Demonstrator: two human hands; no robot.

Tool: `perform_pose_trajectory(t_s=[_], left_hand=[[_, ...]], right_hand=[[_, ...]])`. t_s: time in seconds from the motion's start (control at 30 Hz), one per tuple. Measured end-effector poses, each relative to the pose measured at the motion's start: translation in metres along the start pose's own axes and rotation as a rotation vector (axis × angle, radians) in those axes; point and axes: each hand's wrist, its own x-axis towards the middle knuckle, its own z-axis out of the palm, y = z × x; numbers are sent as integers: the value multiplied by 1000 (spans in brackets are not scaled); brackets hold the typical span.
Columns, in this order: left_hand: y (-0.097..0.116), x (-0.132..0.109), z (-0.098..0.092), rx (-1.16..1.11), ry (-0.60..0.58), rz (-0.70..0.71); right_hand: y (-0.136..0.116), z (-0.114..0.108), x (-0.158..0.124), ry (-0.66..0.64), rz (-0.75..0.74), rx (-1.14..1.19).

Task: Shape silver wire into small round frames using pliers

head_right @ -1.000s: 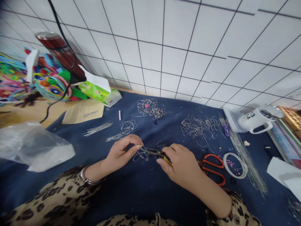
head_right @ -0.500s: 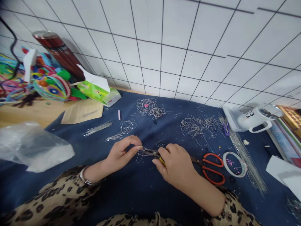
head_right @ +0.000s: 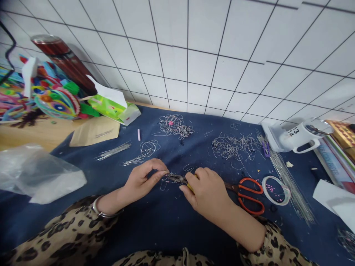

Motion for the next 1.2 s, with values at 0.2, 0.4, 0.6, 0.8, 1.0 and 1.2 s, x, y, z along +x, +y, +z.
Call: perform_pose_trajectory(t_s=[0.2,0.4,0.6,0.8,1.0,1.2], left_hand=[[0,0,1,-25,17,32],[2,-1,0,-19,20,20],[2,-2,1,-34,29,45],[2,-2,1,-55,23,48],[2,-3,2,-65,37,54],[3,-4,4,-78,50,66]], right_hand=[[2,1,-2,-16,10,1],[2,2,-2,8,3,-2],[2,2,-2,31,-6,-13],[2,3,-3,29,-6,-37],[3,3,-3,22,-1,-69],[1,2,-4,18,-4,-83]])
